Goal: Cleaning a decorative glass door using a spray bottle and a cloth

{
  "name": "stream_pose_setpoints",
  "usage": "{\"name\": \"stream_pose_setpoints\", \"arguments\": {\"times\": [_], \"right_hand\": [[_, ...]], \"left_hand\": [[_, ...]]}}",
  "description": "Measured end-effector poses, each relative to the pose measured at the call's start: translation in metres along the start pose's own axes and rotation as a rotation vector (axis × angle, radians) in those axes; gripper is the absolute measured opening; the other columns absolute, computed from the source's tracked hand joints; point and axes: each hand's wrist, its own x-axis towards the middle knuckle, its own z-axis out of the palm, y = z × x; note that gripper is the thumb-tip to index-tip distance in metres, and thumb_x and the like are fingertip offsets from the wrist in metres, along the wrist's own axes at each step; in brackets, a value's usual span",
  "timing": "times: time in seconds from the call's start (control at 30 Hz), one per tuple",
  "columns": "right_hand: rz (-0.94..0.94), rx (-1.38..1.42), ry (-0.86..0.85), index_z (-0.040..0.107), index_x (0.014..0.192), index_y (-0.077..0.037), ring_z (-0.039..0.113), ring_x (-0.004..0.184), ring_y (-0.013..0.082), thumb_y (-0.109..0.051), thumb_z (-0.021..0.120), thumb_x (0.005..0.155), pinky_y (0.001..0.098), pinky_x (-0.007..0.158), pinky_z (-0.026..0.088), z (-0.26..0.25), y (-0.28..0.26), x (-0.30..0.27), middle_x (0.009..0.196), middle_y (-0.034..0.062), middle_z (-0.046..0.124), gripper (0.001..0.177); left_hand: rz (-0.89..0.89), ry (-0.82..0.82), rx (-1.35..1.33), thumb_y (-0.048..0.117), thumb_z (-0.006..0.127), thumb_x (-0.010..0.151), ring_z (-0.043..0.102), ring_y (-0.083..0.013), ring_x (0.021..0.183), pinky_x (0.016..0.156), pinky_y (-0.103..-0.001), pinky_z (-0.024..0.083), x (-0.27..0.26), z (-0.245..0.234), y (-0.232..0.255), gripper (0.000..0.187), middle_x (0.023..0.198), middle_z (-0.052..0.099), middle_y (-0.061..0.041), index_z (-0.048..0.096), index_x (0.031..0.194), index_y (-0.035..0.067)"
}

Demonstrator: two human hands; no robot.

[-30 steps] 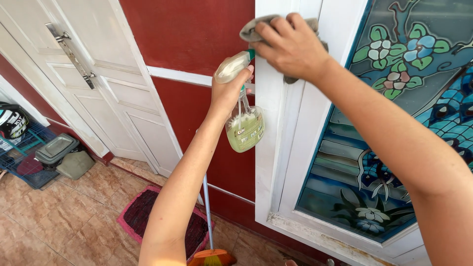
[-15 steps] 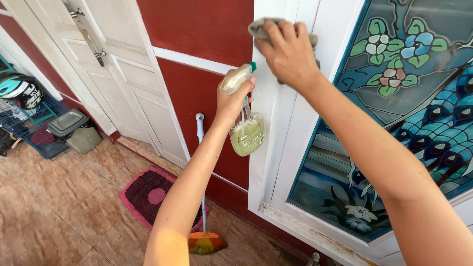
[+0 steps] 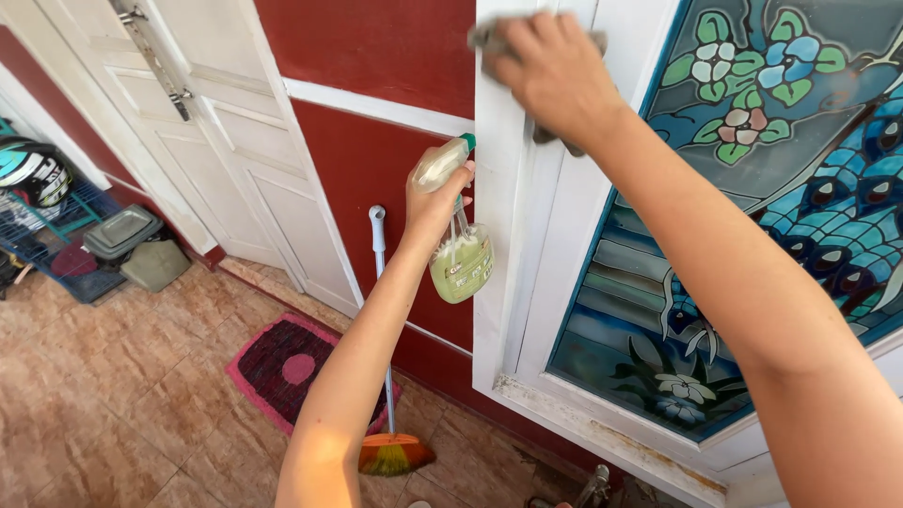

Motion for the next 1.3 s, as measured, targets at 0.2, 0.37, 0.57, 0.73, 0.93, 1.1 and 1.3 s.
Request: {"name": "stream_pose_setpoints", "arguments": {"times": [0.2, 0.37, 0.57, 0.73, 0.93, 1.1, 1.3], "right_hand": [[0.381, -0.11, 0.229, 0.069, 0.113, -0.015, 0.05, 0.095, 0.0274, -0.002, 0.068, 0.082, 0.0365, 0.072, 0.04, 0.0, -0.023, 0.025, 0.125, 0.0094, 0.055, 0.034], [0.434, -0.026, 0.112, 0.073, 0.12, -0.017, 0.054, 0.103, 0.0287, -0.023, 0.069, 0.089, 0.0412, 0.08, 0.044, 0.007, -0.066, 0.013, 0.128, 0.0083, 0.058, 0.031], [0.493, -0.005, -0.005, 0.073, 0.129, -0.022, 0.053, 0.105, 0.0276, -0.038, 0.065, 0.091, 0.0423, 0.082, 0.043, 0.017, -0.11, -0.002, 0.133, 0.0054, 0.057, 0.042], [0.534, -0.017, 0.144, 0.074, 0.108, -0.02, 0.052, 0.106, 0.0271, -0.028, 0.054, 0.095, 0.0404, 0.088, 0.041, 0.036, -0.146, -0.014, 0.124, 0.0065, 0.061, 0.026], [0.569, -0.015, 0.087, 0.073, 0.101, -0.022, 0.052, 0.107, 0.0261, -0.029, 0.057, 0.092, 0.0406, 0.09, 0.042, 0.048, -0.192, -0.039, 0.125, 0.0045, 0.062, 0.02], [0.567, -0.011, 0.017, 0.071, 0.099, -0.023, 0.05, 0.108, 0.0254, -0.027, 0.057, 0.091, 0.0398, 0.09, 0.042, 0.048, -0.226, -0.053, 0.126, 0.0038, 0.062, 0.017], [0.571, 0.008, -0.053, 0.069, 0.096, -0.022, 0.051, 0.108, 0.0253, -0.027, 0.058, 0.092, 0.0402, 0.091, 0.042, 0.043, -0.256, -0.061, 0.126, 0.0044, 0.061, 0.013]], "left_hand": [[0.074, -0.069, -0.04, 0.024, 0.075, 0.081, 0.064, -0.0085, 0.079, 0.061, -0.026, 0.062, 0.026, -0.014, -0.018, 0.032, 0.088, 0.066, 0.001, 0.069, 0.111, 0.014], [0.06, -0.22, -0.021, 0.026, 0.073, 0.085, 0.061, -0.0068, 0.082, 0.064, -0.026, 0.061, 0.033, -0.035, -0.015, 0.029, 0.089, 0.062, 0.004, 0.069, 0.112, 0.015], [0.055, -0.312, 0.01, 0.026, 0.073, 0.087, 0.058, -0.0062, 0.079, 0.064, -0.027, 0.062, 0.048, -0.056, -0.032, 0.027, 0.089, 0.061, 0.004, 0.069, 0.111, 0.014], [0.096, -0.367, -0.031, 0.025, 0.082, 0.084, 0.069, -0.0201, 0.089, 0.067, -0.037, 0.068, 0.065, -0.066, -0.065, 0.031, 0.099, 0.074, -0.017, 0.069, 0.105, 0.005], [0.061, -0.443, -0.043, 0.024, 0.082, 0.084, 0.07, -0.0215, 0.089, 0.068, -0.037, 0.068, 0.072, -0.072, -0.085, 0.031, 0.1, 0.075, -0.018, 0.069, 0.105, 0.004], [0.063, -0.49, -0.056, 0.022, 0.082, 0.083, 0.071, -0.0238, 0.089, 0.067, -0.039, 0.068, 0.075, -0.076, -0.094, 0.032, 0.102, 0.075, -0.02, 0.069, 0.106, 0.003], [0.057, -0.539, -0.074, 0.018, 0.082, 0.083, 0.072, -0.0247, 0.085, 0.065, -0.038, 0.069, 0.073, -0.078, -0.119, 0.028, 0.098, 0.075, -0.02, 0.07, 0.103, 0.003]]}}
